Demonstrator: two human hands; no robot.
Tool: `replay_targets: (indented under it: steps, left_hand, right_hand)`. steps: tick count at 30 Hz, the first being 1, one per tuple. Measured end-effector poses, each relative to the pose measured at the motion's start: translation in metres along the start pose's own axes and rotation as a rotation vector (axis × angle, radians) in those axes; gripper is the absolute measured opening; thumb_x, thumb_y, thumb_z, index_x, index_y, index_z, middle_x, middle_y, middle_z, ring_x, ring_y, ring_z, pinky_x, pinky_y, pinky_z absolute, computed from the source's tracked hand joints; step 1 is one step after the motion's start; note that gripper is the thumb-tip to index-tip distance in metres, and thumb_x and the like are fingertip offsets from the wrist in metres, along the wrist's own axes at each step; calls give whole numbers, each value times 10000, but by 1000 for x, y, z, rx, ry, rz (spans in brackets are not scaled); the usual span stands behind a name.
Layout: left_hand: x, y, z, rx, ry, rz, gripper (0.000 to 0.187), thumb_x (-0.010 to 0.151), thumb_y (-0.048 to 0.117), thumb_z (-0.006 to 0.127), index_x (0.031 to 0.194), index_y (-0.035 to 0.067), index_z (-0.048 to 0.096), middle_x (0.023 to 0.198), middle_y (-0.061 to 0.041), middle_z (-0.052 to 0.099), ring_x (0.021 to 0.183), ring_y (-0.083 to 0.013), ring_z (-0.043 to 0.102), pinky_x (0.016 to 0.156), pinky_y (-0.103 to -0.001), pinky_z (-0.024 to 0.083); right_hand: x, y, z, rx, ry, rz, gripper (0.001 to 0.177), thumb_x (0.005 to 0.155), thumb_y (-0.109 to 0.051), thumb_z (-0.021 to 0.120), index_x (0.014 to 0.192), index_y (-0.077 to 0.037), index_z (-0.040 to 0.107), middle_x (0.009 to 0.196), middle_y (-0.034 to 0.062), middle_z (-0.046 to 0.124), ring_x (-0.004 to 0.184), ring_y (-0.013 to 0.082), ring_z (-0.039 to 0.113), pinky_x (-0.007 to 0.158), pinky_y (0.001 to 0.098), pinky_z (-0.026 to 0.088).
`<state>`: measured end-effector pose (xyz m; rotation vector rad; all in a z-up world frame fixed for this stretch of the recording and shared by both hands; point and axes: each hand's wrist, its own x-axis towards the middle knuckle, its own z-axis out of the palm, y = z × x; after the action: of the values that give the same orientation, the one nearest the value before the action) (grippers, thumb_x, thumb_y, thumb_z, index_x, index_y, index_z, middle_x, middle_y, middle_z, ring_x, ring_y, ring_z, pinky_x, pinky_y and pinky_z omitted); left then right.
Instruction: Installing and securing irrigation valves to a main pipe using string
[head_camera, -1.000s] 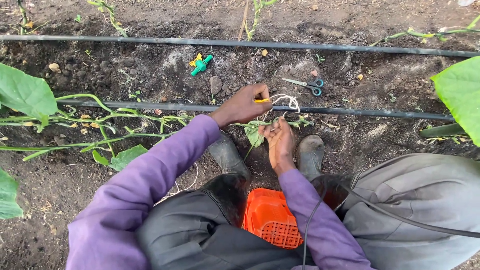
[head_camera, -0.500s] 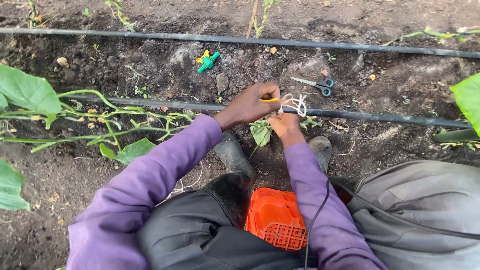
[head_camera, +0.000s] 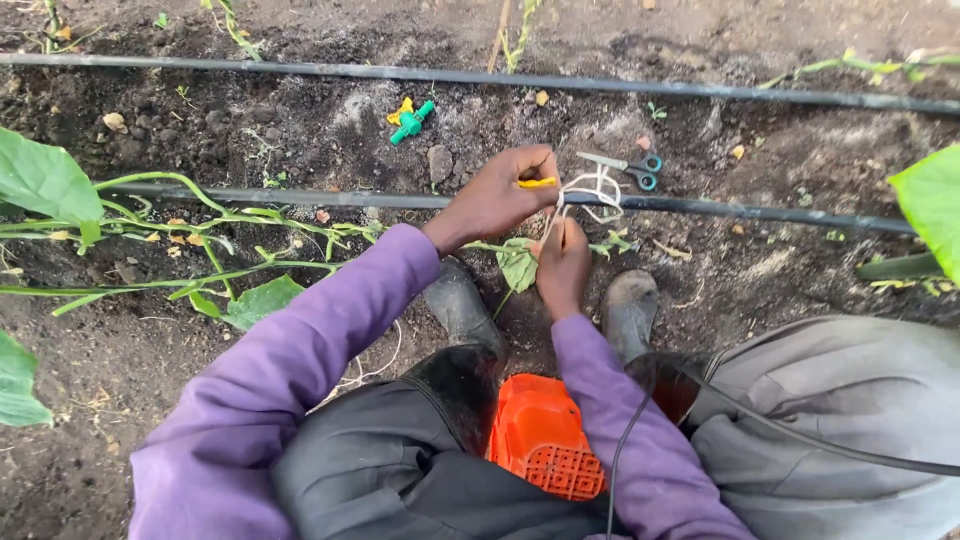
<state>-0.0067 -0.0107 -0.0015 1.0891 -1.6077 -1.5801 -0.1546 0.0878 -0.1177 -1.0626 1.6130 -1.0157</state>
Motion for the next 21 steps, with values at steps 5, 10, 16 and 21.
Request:
replay_targets:
  steps: [5, 10, 16, 21]
  left_hand:
    - [-2, -1, 1, 59, -1, -11, 149, 847, 200, 790, 779, 113, 690, 589, 4, 590, 578, -74, 502, 565, -223, 384]
    - [-8, -3, 2, 75, 32, -2, 137, 854, 190, 772, 766, 115, 698, 592, 11, 590, 576, -85, 501, 577, -227, 376]
    - [-9, -8, 7, 77, 22, -2, 120, 852, 180, 756, 781, 110, 690, 615, -3, 596, 594, -96, 515, 589, -239, 386]
    - [-9, -11, 7, 88, 27, -15, 114, 843, 177, 737, 791, 99, 673, 624, -23, 625, 607, -112, 534, 605, -250, 401]
  right_hand:
    - [-41, -62, -17, -255, -4, -74, 325, 1102, -107, 424, 786, -149, 485, 716, -21, 431, 617, 124, 448, 620, 256, 447]
    - [-74, -74, -26, -185, 16, -237, 405, 1092, -104, 459, 689, -77, 428, 619, 50, 356, 621, 148, 440, 656, 285, 388]
    - [-91, -119, -21, 121, -134, -41, 368, 1065, -118, 445, 702, -140, 503, 647, -13, 535, 598, 68, 522, 566, 185, 435]
    - [-90, -87, -8, 163, -270, 104, 318, 1040, -108, 439, 741, -92, 543, 636, 36, 546, 565, 100, 577, 501, 208, 506]
